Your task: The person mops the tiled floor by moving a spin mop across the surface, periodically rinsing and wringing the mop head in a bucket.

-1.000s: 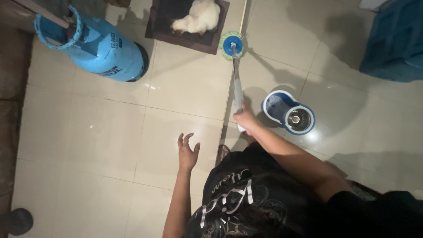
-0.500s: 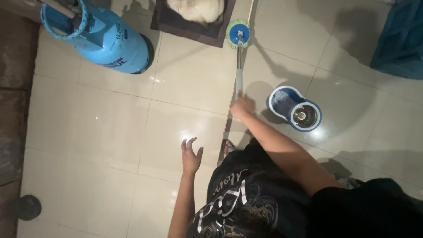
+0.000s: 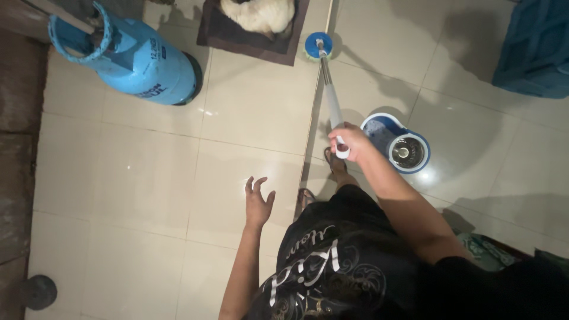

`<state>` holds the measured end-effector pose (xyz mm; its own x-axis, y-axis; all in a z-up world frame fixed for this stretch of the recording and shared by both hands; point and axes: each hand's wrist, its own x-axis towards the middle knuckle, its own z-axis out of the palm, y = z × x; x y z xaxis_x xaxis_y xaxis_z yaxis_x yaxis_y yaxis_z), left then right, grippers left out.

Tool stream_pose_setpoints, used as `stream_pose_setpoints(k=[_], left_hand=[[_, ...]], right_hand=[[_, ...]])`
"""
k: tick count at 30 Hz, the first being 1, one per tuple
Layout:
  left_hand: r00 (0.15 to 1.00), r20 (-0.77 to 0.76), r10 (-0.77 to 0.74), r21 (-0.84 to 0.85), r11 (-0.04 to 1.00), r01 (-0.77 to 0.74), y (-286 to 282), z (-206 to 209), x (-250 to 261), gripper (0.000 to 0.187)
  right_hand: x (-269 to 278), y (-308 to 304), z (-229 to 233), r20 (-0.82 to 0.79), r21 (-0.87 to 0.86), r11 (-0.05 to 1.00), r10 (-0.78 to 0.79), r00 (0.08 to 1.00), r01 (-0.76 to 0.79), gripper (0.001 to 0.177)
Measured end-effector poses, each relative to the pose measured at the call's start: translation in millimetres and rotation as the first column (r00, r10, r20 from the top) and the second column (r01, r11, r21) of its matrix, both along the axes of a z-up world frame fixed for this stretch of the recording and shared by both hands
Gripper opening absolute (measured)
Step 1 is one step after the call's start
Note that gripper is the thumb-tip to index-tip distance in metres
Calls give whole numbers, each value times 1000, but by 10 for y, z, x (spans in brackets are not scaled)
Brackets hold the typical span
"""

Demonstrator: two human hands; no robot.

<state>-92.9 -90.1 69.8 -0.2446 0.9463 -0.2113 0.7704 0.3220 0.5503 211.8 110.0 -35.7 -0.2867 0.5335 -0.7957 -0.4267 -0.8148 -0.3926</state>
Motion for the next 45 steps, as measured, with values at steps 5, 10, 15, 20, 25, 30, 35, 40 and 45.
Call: stream_pose_setpoints(k=[5, 10, 15, 20, 25, 30, 35, 40, 45], left_hand=[[999, 23, 27, -39, 999, -26, 96, 13, 16, 55], [1000, 11, -8, -29, 1000, 8, 115, -89, 19, 56], [1000, -6, 1, -24, 1000, -1, 183, -204, 42, 58], [997, 11, 78, -70, 995, -77, 386, -157, 133, 55], [991, 2, 136, -47, 990, -136, 540, -157, 269, 55], [986, 34, 164, -49, 986, -162, 612, -307, 418, 55], [989, 50, 142, -81, 987, -138, 790, -455, 589, 55], [995, 40, 93, -2, 996, -93, 1117, -336, 631, 53], [990, 24, 141, -12, 990, -141, 1079, -139, 593, 54]], right_hand=[[-60, 103, 406, 121, 94, 991, 86, 989, -98, 33], [-12, 635, 55, 139, -18, 998, 63, 988, -61, 29], [61, 1108, -577, 69, -80, 995, 57, 996, -51, 36], [1, 1789, -1030, 83, -89, 996, 21, 996, -13, 44], [37, 2594, -1234, 242, 17, 990, 133, 961, -141, 38], [239, 2392, -1362, 337, 210, 931, 218, 916, -299, 34], [305, 912, -1006, 357, -7, 913, 384, 852, -408, 69], [128, 775, -754, 334, -38, 948, 311, 890, -316, 65], [-379, 1642, -816, 116, 136, 965, 207, 971, -222, 60]])
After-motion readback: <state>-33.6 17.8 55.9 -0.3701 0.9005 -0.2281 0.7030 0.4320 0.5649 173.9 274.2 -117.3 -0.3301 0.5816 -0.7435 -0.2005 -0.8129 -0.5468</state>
